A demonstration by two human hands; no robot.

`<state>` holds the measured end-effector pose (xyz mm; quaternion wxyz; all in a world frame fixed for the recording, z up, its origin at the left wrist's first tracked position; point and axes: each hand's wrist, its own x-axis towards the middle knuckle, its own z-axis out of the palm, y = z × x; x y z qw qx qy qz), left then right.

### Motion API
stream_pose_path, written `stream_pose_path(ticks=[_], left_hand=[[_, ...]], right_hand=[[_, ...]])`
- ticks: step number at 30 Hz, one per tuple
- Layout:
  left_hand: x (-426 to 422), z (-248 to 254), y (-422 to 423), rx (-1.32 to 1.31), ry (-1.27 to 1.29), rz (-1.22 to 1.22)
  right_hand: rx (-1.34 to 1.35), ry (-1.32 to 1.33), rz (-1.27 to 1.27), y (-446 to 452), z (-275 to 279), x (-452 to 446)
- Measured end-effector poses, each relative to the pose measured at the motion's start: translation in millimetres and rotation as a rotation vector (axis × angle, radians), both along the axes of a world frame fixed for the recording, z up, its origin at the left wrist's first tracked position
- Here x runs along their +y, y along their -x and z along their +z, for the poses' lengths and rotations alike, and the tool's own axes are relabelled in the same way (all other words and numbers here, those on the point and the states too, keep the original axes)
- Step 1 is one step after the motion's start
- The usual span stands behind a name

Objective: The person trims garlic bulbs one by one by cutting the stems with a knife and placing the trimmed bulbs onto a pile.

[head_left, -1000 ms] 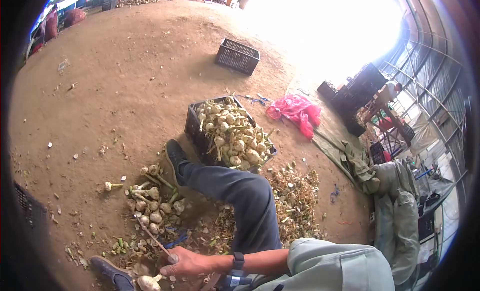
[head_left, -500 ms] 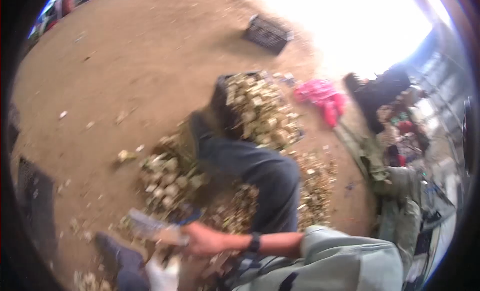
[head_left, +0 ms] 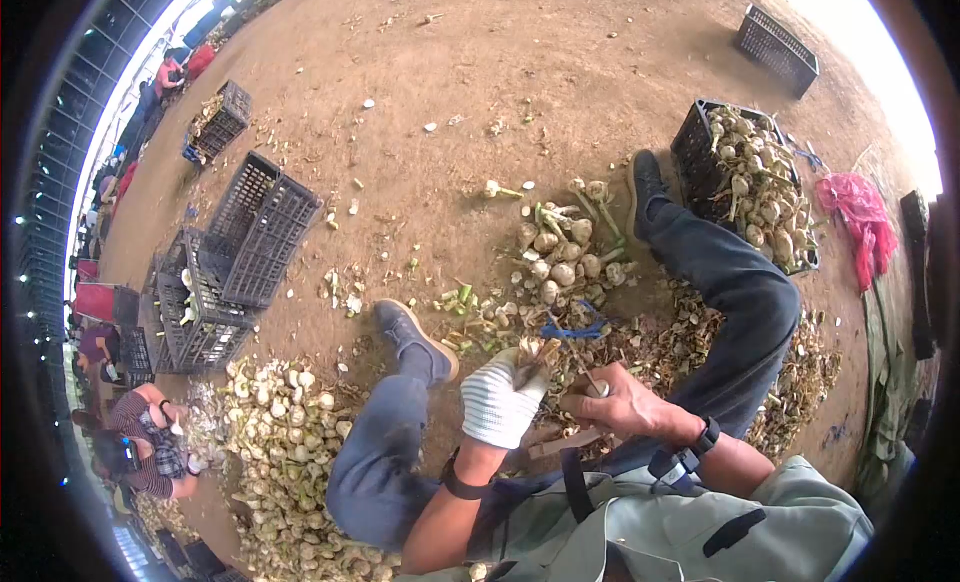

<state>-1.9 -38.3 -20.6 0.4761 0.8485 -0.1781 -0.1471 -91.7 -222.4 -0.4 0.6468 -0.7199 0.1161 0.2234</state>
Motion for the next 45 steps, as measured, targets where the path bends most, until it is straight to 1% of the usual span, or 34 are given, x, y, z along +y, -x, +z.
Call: stream_pose_path(ticks=[1, 3, 4, 5, 6, 7, 9, 10, 11, 12, 13, 14, 15, 16, 17, 18, 19, 20, 21, 22, 23, 24, 25, 27, 30, 31, 32, 33, 34, 35, 36, 40, 42, 45], left_hand=[[1, 5, 1, -0.003, 0.002, 0.000], [3, 21, 2, -0.156, -0.052, -0.011], [8, 11, 3, -0.157, -0.055, -0.008], [12, -4, 4, -0.041, 0.104, 0.102], [16, -17, 2, 0.069, 0.266, 0.213], [22, 0, -4, 0.002, 0.191, 0.182], [30, 14, -9, 0.186, 0.600, 0.346], [45, 21, -16, 0.187, 0.503, 0.346], [71, 3, -25, 0.338, 1.057, 0.377], [97, -9, -33, -0.026, 0.788, 0.799], [133, 17, -48, 0.078, 1.379, 0.493], [134, 74, -54, -0.046, 1.517, 0.640], [167, 89, -58, -0.212, 1.517, 0.720], [190, 116, -56, -0.162, 1.725, 0.807], [206, 132, -52, -0.115, 1.929, 0.899], [214, 127, -48, -0.118, 1.921, 0.910], [221, 119, -46, -0.173, 1.856, 0.881], [222, 111, -49, -0.220, 1.791, 0.853], [221, 97, -52, -0.213, 1.785, 0.868], [213, 83, -54, -0.074, 1.743, 0.685], [193, 79, -57, 0.059, 1.690, 0.505], [168, 76, -58, 0.095, 1.616, 0.479], [156, 72, -62, 0.094, 1.612, 0.489], [142, 67, -67, 0.272, 1.490, 0.298], [122, 55, -65, 0.367, 1.428, 0.305], [115, 48, -59, 0.368, 1.505, 0.569], [101, 48, -61, 0.409, 1.513, 0.495], [89, 50, -62, 0.446, 1.515, 0.420], [91, 45, -55, 0.476, 1.459, 0.450], [86, 41, -54, 0.517, 1.404, 0.488], [81, 42, -48, 0.518, 1.392, 0.637], [66, 49, -46, 0.520, 1.349, 0.622], [61, 48, -46, 0.526, 1.246, 0.692], [54, 44, -53, 0.574, 1.127, 0.700]], right_hand=[[-0.012, -0.028, 0.043, 0, -2, 3], [-0.038, -0.073, 0.064, 5, -18, 5], [-0.058, -0.120, 0.083, 8, -23, 3], [-0.012, -0.094, 0.195, 7, -22, -5], [-0.024, -0.078, 0.136, 19, -53, -9], [-0.034, -0.066, 0.074, 34, -92, -12], [0.166, 0.196, 0.166, 47, -119, -27], [0.371, 0.075, -0.030, 34, -91, -22], [0.138, 0.079, 0.022, 38, -124, -27], [0.086, 0.160, -0.032, 28, -123, -31], [0.037, 0.240, -0.090, 13, -120, -32], [0.188, 0.262, -0.262, -4, -121, -26], [0.068, 0.286, -0.211, -23, -120, -34], [0.031, 0.379, -0.204, -37, -141, -39], [0.012, 0.595, -0.218, -54, -158, -37], [0.051, 0.702, -0.132, -73, -172, -38], [-0.161, 0.919, -0.129, -85, -195, -37], [-0.215, 0.904, -0.039, -99, -207, -39], [-0.264, 0.889, 0.054, -112, -219, -43], [-0.252, 0.888, 0.069, -121, -235, -45], [-0.255, 0.948, 0.133, -130, -250, -44], [-0.265, 1.007, 0.195, -135, -263, -42], [-0.262, 1.002, 0.203, -137, -267, -37], [-0.172, 0.994, 0.146, -136, -273, -30], [-0.245, 1.039, 0.086, -121, -279, -25], [-0.295, 1.048, 0.066, -119, -280, -28], [-0.304, 1.052, 0.063, -116, -281, -33], [-0.148, 0.985, 0.096, -112, -279, -38], [-0.010, 0.914, 0.125, -113, -274, -38], [-0.024, 0.917, 0.123, -116, -269, -38], [-0.036, 0.875, 0.111, -116, -264, -38], [0.003, 0.812, 0.162, -122, -248, -39], [0.028, 0.794, 0.191, -128, -242, -31], [0.030, 0.813, 0.140, -139, -242, -25]])
